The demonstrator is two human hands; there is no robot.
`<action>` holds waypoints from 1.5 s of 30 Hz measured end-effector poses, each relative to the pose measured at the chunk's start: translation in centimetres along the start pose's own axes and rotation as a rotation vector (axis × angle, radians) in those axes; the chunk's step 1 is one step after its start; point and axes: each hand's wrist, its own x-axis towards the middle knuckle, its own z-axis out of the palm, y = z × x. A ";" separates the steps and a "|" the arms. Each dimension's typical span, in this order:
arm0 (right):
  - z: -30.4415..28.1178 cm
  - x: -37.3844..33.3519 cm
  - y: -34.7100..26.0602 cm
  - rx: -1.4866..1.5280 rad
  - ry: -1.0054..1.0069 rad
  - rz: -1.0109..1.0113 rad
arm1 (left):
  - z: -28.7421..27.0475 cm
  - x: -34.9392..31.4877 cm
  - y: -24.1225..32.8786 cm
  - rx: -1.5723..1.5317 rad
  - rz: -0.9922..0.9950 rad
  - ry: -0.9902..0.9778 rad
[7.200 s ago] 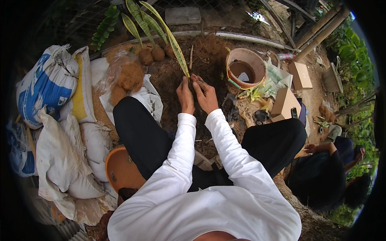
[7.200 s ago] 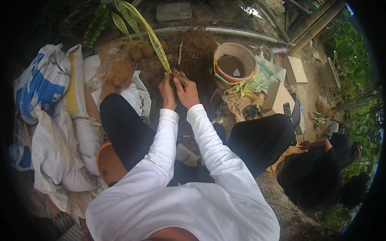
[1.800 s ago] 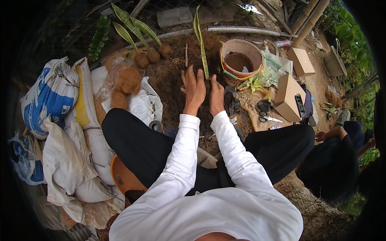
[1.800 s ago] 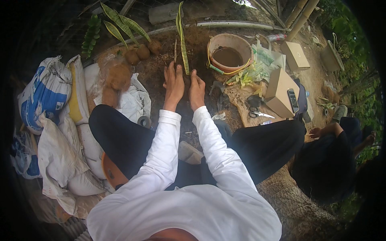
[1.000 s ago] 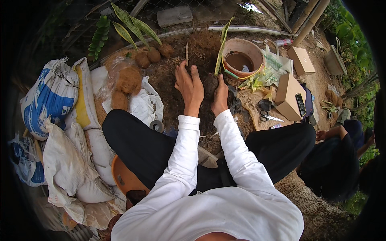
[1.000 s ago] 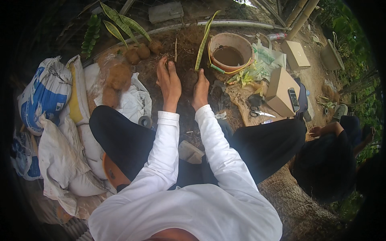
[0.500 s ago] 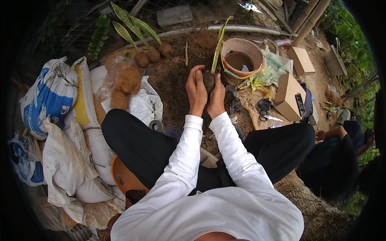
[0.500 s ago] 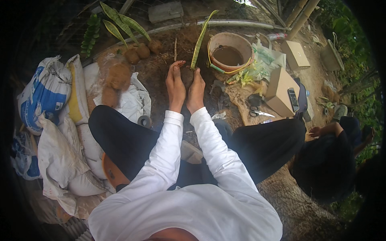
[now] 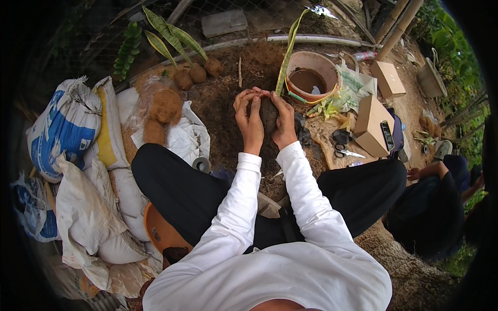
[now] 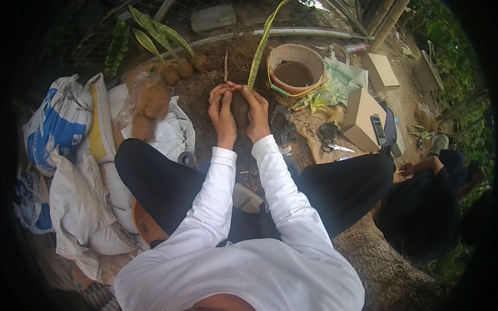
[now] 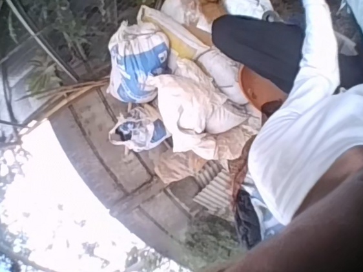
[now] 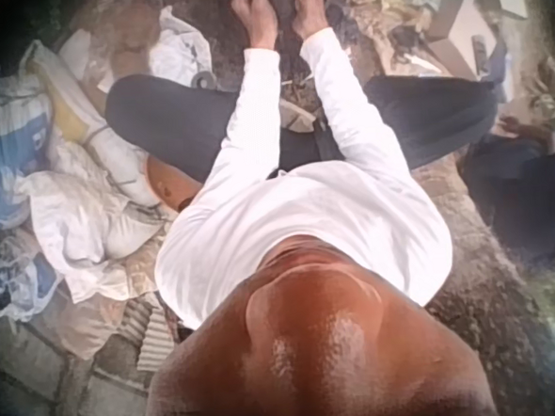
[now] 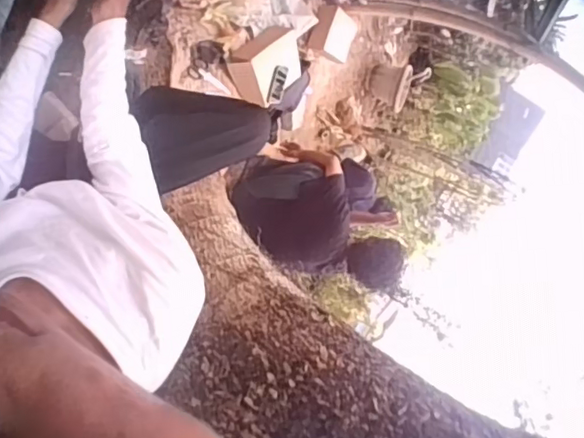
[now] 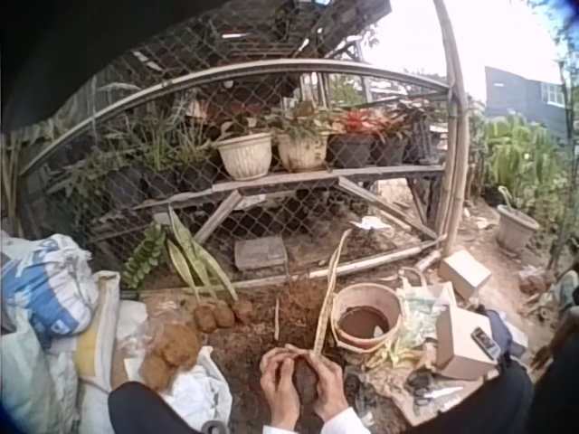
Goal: The person sits cross-legged on the ground and packs soil around the base of a snake plant leaf using their hands. They repeatedly pick up handfuls of soil and press it into a small mound at the base of the plant, occasionally dipping their hands into a nearby bucket of water to moisten the soil.
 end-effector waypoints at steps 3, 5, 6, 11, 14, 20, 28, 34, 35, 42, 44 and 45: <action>-0.9 0.4 -0.3 0.087 0.082 -0.001 | 0.6 -0.5 1.6 0.199 0.162 -0.016; -0.7 0.4 -0.2 0.132 0.117 -0.019 | 0.8 -0.9 2.2 0.474 0.322 -0.093; -0.5 0.3 0.0 0.120 0.151 -0.006 | 1.0 -1.0 1.7 0.461 0.308 -0.133; -0.5 -0.2 0.2 0.039 0.164 -0.013 | 1.0 -0.4 1.7 0.193 0.125 -0.183; -0.3 -0.3 -0.7 0.075 0.095 0.006 | 1.6 -0.2 2.5 -0.070 -0.038 -0.121; -1.3 -0.2 0.4 0.239 0.009 -0.006 | 1.6 -0.8 2.4 0.255 -0.069 -0.149; -0.7 -0.3 -1.3 0.430 0.163 0.067 | -0.2 0.2 2.6 -0.214 -0.291 -0.257; -1.5 0.1 -1.2 0.454 0.147 0.022 | -1.7 0.4 2.7 -0.038 -0.212 -0.468; -1.3 0.0 -1.1 0.435 0.148 0.015 | -1.7 0.4 2.7 -0.020 -0.202 -0.460; -1.9 0.5 -1.4 0.396 0.198 -0.023 | -1.0 0.5 4.8 0.147 -0.029 -0.393; -1.8 1.0 -1.0 0.392 0.253 -0.068 | -1.0 0.5 4.9 0.310 0.133 -0.372; -1.9 0.8 -0.9 0.401 0.248 -0.060 | -0.9 0.2 4.6 0.389 0.203 -0.358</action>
